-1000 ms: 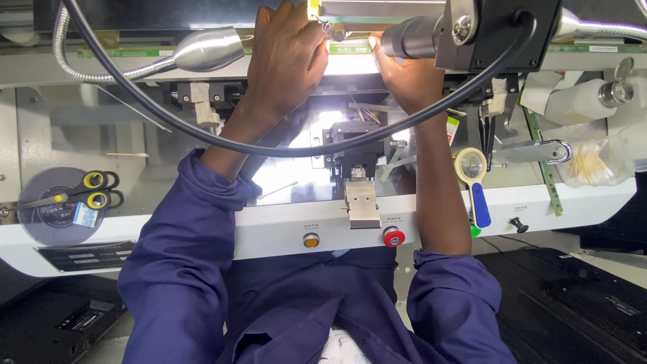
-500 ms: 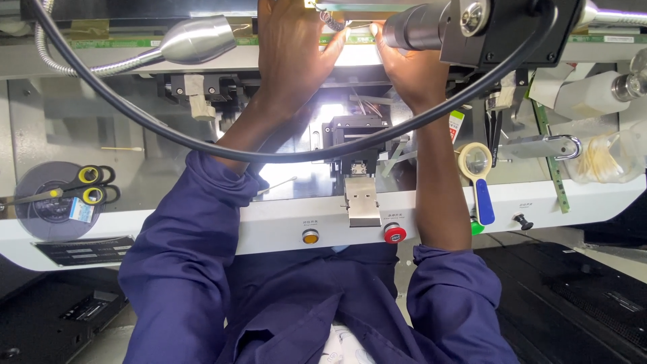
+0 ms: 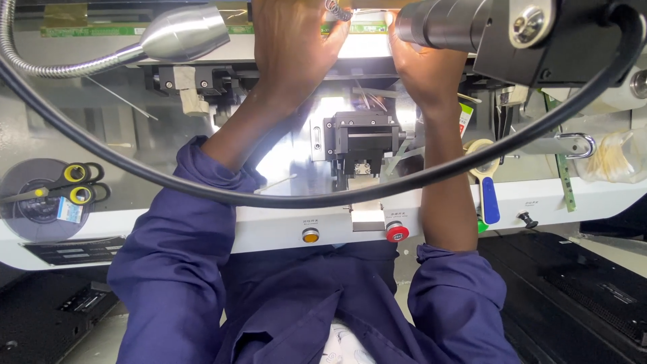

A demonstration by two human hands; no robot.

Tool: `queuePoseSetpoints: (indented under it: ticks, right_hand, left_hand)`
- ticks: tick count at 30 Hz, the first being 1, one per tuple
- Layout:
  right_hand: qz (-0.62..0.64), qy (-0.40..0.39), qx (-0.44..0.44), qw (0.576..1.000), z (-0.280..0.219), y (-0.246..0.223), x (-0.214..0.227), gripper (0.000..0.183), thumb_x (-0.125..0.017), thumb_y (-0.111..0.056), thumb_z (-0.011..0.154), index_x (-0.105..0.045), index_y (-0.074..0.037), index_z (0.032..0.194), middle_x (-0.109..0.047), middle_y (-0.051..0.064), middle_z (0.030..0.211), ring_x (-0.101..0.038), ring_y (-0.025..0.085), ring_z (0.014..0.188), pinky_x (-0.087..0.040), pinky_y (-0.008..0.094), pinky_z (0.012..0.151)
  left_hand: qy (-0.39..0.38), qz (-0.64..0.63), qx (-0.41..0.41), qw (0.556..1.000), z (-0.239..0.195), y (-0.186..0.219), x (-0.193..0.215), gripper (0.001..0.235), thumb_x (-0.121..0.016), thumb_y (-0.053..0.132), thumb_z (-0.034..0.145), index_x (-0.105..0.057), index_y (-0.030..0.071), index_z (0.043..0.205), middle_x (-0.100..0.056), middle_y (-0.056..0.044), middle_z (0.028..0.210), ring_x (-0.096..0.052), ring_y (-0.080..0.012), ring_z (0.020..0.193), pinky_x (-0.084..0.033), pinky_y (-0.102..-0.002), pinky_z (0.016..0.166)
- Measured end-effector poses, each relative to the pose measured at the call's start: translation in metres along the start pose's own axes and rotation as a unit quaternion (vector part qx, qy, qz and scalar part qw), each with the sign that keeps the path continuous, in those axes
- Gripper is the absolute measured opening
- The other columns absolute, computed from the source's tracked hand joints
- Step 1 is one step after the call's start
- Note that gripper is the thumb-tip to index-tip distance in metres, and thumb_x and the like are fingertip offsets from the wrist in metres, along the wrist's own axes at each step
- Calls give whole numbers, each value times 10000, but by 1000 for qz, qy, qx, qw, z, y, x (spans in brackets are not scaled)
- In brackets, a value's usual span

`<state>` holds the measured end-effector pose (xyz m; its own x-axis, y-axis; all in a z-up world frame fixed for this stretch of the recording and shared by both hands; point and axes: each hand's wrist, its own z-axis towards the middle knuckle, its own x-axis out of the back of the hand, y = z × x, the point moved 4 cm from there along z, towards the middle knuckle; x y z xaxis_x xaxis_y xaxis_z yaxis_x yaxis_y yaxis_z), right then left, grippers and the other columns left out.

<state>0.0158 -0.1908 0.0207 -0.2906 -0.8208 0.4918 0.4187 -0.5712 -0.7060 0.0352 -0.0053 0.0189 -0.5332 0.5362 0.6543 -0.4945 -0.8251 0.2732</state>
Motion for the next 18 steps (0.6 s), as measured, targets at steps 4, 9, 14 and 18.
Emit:
queuePoseSetpoints:
  ticks: [4, 9, 14, 18]
  right_hand:
    - [14, 14, 7, 1000, 0, 1, -3, 80, -698, -93, 967, -697, -42, 906, -704, 33, 918, -659, 163, 929, -496, 326, 912]
    - [10, 32, 2, 999, -1, 1, -3, 78, -729, -94, 951, -695, -39, 907, -700, 38, 911, -655, 155, 912, -515, 310, 886]
    - [21, 27, 34, 999, 0, -1, -4, 53, -723, -57, 950, -715, -18, 915, -719, 67, 911, -691, 186, 901, -538, 334, 871]
    - [24, 29, 40, 999, -1, -2, -5, 41, -730, -46, 944, -720, -8, 931, -718, 74, 926, -681, 183, 911, -543, 327, 854]
  left_hand:
    - [-2, -16, 5, 1000, 1, 1, 3, 198, -727, 217, 710, -606, 241, 865, -497, 24, 668, -510, -254, 698, -352, -404, 629]
    - [4, -17, 5, 1000, 1, 1, 3, 183, -705, 207, 702, -605, 255, 847, -488, 40, 658, -500, -240, 679, -340, -403, 614]
    - [9, -21, 2, 1000, 2, 2, 5, 164, -709, 215, 703, -611, 258, 827, -495, 47, 631, -509, -234, 646, -340, -409, 590]
    - [18, -16, 0, 1000, 1, 2, 5, 154, -689, 190, 707, -610, 262, 818, -483, 55, 629, -500, -224, 641, -341, -401, 581]
